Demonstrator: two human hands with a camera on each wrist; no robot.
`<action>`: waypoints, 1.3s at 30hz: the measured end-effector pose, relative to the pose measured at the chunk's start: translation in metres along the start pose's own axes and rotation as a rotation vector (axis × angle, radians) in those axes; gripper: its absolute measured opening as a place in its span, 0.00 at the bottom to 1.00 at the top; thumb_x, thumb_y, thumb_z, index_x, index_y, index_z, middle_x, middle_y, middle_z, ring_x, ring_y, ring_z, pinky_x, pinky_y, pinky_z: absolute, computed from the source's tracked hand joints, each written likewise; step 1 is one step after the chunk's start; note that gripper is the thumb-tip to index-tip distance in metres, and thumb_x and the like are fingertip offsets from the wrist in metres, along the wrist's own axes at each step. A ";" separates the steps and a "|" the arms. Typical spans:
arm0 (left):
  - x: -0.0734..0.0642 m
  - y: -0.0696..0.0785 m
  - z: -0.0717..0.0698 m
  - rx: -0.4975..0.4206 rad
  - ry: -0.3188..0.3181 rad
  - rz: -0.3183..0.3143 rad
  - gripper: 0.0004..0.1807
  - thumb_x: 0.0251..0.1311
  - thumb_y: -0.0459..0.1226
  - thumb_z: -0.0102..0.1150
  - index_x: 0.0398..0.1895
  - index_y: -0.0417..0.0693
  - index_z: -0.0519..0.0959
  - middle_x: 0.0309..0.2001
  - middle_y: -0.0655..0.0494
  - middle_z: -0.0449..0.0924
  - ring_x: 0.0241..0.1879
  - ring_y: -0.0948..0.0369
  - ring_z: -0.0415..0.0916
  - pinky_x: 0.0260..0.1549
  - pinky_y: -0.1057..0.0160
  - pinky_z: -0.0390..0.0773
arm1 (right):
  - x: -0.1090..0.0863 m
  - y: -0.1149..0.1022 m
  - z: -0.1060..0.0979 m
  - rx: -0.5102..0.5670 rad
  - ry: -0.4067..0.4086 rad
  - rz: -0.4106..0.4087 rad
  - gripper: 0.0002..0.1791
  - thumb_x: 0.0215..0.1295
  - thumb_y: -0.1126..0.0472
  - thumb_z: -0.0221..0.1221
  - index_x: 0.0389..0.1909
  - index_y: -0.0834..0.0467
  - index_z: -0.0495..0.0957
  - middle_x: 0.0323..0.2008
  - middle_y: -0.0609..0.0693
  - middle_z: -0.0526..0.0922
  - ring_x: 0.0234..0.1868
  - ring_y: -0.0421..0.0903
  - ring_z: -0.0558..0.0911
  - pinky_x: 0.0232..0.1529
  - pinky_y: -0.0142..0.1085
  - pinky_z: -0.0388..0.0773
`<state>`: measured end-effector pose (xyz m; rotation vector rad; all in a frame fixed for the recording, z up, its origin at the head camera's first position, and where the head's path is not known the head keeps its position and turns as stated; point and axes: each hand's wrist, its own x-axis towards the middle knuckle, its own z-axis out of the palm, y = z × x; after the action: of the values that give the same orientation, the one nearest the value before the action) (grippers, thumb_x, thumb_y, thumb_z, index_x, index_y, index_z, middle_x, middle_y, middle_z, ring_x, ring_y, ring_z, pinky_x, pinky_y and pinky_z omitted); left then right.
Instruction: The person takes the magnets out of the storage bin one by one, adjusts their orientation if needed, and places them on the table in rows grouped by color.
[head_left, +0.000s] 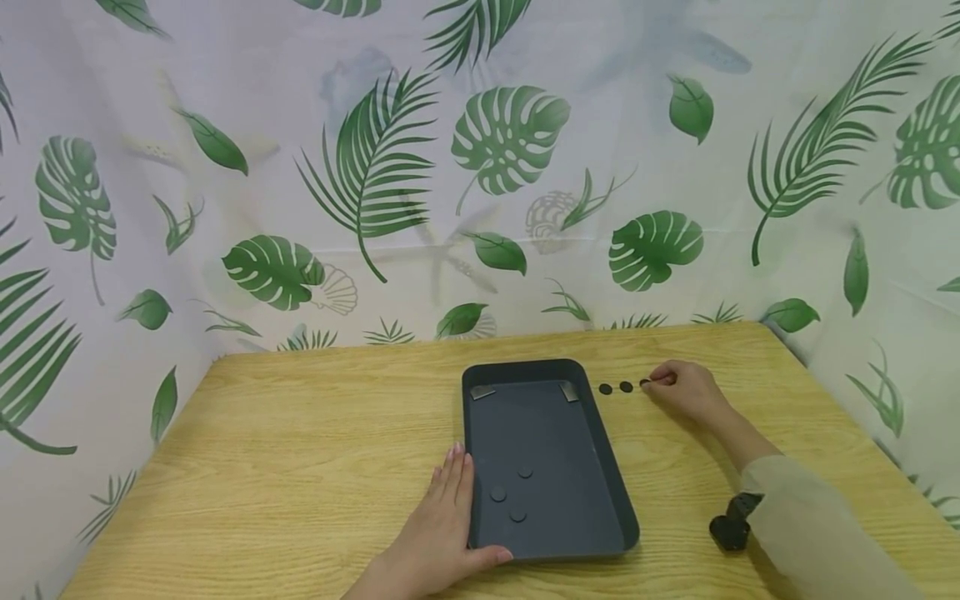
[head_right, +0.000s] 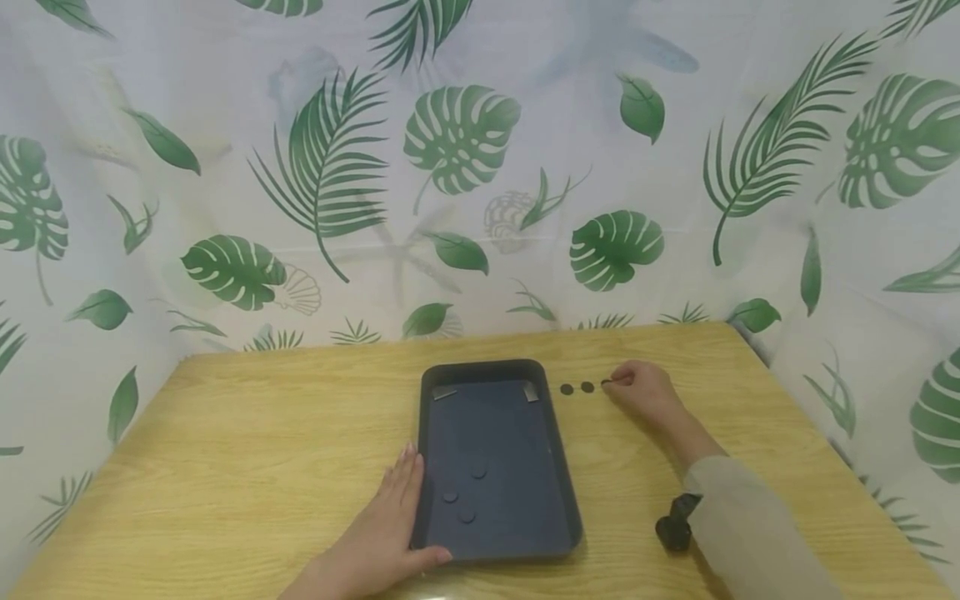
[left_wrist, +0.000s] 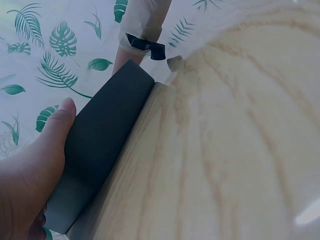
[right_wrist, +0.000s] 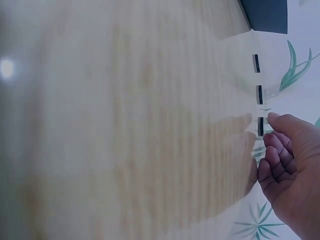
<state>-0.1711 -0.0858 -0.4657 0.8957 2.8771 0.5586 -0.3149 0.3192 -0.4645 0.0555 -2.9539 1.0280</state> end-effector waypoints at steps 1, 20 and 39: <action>0.000 0.000 0.000 -0.002 0.000 -0.001 0.61 0.55 0.68 0.50 0.72 0.29 0.42 0.74 0.34 0.33 0.74 0.45 0.30 0.68 0.45 0.49 | -0.001 0.000 0.000 0.001 0.003 -0.005 0.20 0.64 0.54 0.59 0.46 0.68 0.77 0.39 0.62 0.82 0.40 0.54 0.80 0.39 0.46 0.78; -0.001 -0.001 0.000 0.011 0.002 0.000 0.60 0.55 0.68 0.49 0.72 0.28 0.43 0.73 0.33 0.35 0.73 0.43 0.33 0.67 0.45 0.51 | -0.024 -0.015 -0.006 0.019 0.004 -0.080 0.20 0.64 0.52 0.61 0.45 0.67 0.78 0.36 0.57 0.81 0.33 0.45 0.78 0.31 0.36 0.75; -0.001 0.001 -0.001 -0.025 -0.011 -0.008 0.60 0.55 0.68 0.49 0.72 0.29 0.42 0.74 0.34 0.32 0.73 0.44 0.30 0.67 0.44 0.51 | -0.049 -0.049 0.002 0.038 0.025 -0.237 0.16 0.62 0.53 0.63 0.41 0.62 0.81 0.29 0.46 0.81 0.27 0.38 0.75 0.28 0.31 0.73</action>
<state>-0.1701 -0.0857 -0.4642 0.8806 2.8555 0.5860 -0.2641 0.2811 -0.4372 0.3791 -2.8171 1.0425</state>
